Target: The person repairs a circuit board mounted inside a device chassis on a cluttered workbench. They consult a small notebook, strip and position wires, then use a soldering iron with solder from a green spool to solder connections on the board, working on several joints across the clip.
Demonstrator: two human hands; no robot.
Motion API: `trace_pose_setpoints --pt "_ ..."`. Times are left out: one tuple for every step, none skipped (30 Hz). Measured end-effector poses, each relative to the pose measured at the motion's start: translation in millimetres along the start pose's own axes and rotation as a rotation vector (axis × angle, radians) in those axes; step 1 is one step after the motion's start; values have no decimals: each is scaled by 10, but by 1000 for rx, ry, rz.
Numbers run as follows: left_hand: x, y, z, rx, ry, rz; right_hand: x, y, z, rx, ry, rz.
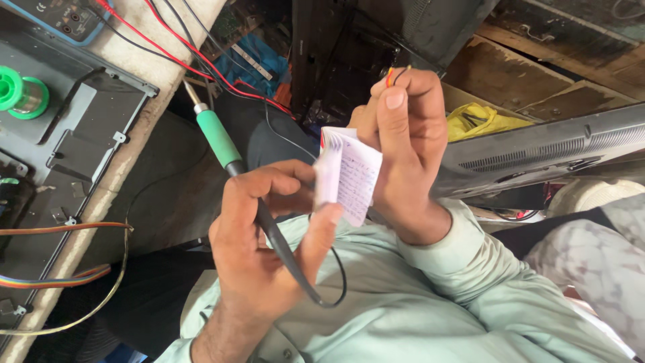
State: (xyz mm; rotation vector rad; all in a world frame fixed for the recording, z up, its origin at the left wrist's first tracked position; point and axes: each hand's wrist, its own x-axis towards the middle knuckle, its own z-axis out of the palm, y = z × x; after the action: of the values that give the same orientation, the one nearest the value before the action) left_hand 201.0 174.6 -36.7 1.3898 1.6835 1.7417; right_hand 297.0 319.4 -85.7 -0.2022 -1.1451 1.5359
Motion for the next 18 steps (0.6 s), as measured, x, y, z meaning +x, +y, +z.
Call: trace_pose_setpoints --pt "-9 3 -16 -21 -2 -7 16 5 -6 41 2 18" --pt "-20 5 -30 -24 19 -20 27 3 -16 72 0 34" --pt "-31 9 -39 -28 39 -35 38 2 -26 102 -2 49" --pt "-39 12 -42 -30 59 -50 42 -5 -36 123 -7 63" --pt "-47 13 -38 -42 95 -65 44 -8 -43 136 -12 71" --pt "-50 13 -29 -53 131 -79 44 -13 -48 148 -17 78" --pt "-50 10 -15 -65 166 -91 49 -14 -52 150 -22 76" --pt "-46 8 1 -16 170 -68 48 -17 -51 142 -27 71" --pt "-41 3 18 34 174 -46 49 -18 -49 133 -32 65" --pt "-36 -1 34 85 178 -25 37 -23 -38 116 -34 57" --pt "-30 -5 49 104 179 -38 30 -23 -25 105 -42 50" --pt "-26 -11 62 123 180 -50 22 -25 -12 95 -50 42" --pt "-23 -14 69 143 182 -63 14 -24 5 92 -62 36" --pt "-24 -20 75 161 172 -44 7 -28 16 94 -69 41" --pt "-27 -24 78 178 161 -23 2 -30 29 96 -75 46" --pt "-33 -29 82 196 151 -1 -1 -36 34 105 -76 61" --pt "-42 -36 86 119 143 -13 2 -40 34 120 -77 74" --pt "-51 -42 91 42 135 -25 6 -42 33 136 -78 87"
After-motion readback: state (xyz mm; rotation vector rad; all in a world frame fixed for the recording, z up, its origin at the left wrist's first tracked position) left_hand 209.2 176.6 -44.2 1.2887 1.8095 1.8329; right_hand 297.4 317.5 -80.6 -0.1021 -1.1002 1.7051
